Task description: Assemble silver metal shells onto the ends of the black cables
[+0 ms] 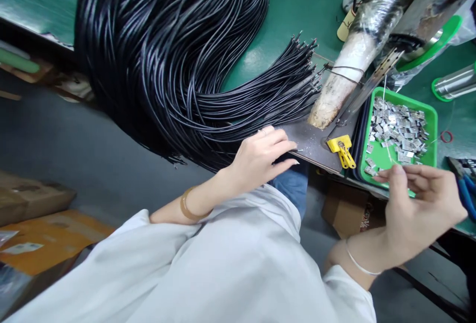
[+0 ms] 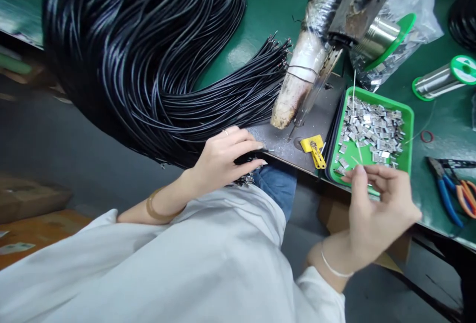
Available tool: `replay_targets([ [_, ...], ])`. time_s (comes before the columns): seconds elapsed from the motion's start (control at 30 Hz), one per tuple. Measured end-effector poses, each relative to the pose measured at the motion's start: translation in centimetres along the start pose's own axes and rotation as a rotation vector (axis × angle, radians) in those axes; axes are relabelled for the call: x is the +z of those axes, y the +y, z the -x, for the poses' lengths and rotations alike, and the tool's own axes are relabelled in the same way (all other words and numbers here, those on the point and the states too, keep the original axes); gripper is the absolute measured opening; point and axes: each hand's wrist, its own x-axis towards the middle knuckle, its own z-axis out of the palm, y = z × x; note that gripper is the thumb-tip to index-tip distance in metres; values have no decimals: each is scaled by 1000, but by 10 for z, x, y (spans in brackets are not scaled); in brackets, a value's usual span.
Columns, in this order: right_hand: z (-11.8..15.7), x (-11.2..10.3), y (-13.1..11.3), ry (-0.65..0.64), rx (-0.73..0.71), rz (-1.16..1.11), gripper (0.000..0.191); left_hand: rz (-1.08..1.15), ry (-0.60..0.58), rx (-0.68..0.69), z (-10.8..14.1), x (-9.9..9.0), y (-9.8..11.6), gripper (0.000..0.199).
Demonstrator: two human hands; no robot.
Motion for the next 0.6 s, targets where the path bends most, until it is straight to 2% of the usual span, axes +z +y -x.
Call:
replay_targets([
  [0.07, -15, 4, 23, -30, -43, 114, 14, -167, -6, 24, 1, 5, -9, 16],
  [0.17, -40, 12, 53, -107, -143, 289, 10, -192, 49, 69, 2, 14, -17, 18],
  [0.27, -54, 19, 65, -256, -155, 325, 13, -31, 78, 51, 3, 14, -18, 17],
  [0.3, -57, 21, 64, -311, -163, 329, 14, 59, 76, 8, 4, 10, -17, 15],
  [0.37, -59, 24, 58, -342, -187, 381, 12, 291, 22, -111, 6, -4, -12, 11],
  [0.4, -59, 25, 53, -360, -191, 434, 8, 422, -49, -172, 6, -13, -9, 12],
  [0.43, -59, 25, 49, -379, -168, 487, 7, 560, -180, -189, 7, -22, -6, 14],
  [0.47, -58, 25, 44, -386, -134, 540, 5, 681, -375, -172, 8, -30, -2, 14],
  [0.57, -58, 25, 31, -433, -81, 569, 7, 1014, -1082, -12, 13, -44, 5, 19],
  [0.6, -57, 25, 28, -447, -59, 568, 5, 1078, -1228, -13, 16, -44, 5, 23],
])
